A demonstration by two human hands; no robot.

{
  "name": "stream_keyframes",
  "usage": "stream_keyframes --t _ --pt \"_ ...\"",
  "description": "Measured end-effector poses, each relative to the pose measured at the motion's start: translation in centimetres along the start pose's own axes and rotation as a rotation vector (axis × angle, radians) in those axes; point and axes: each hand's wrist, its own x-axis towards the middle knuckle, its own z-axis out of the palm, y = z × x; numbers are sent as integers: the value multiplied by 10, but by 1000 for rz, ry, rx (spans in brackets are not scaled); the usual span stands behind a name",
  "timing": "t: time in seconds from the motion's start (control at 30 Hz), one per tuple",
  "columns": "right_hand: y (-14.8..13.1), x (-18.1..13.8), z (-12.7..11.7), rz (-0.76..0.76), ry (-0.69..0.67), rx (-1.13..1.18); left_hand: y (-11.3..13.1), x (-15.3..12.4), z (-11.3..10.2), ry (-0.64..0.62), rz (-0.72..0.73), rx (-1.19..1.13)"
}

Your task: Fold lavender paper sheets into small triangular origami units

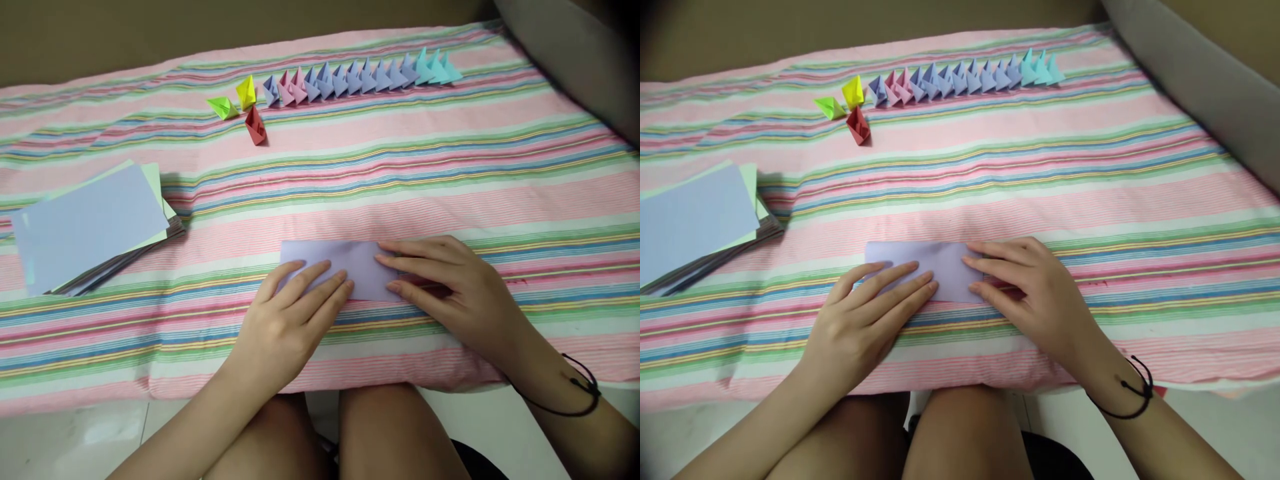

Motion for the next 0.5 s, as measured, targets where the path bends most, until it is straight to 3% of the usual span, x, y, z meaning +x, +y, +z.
stream_keyframes --t 0.23,0.5 --pt "2 -4 3 -107 53 -80 0 -1 3 57 -31 -64" --pt "3 -4 2 -152 -47 -67 0 2 -1 99 -116 -71"
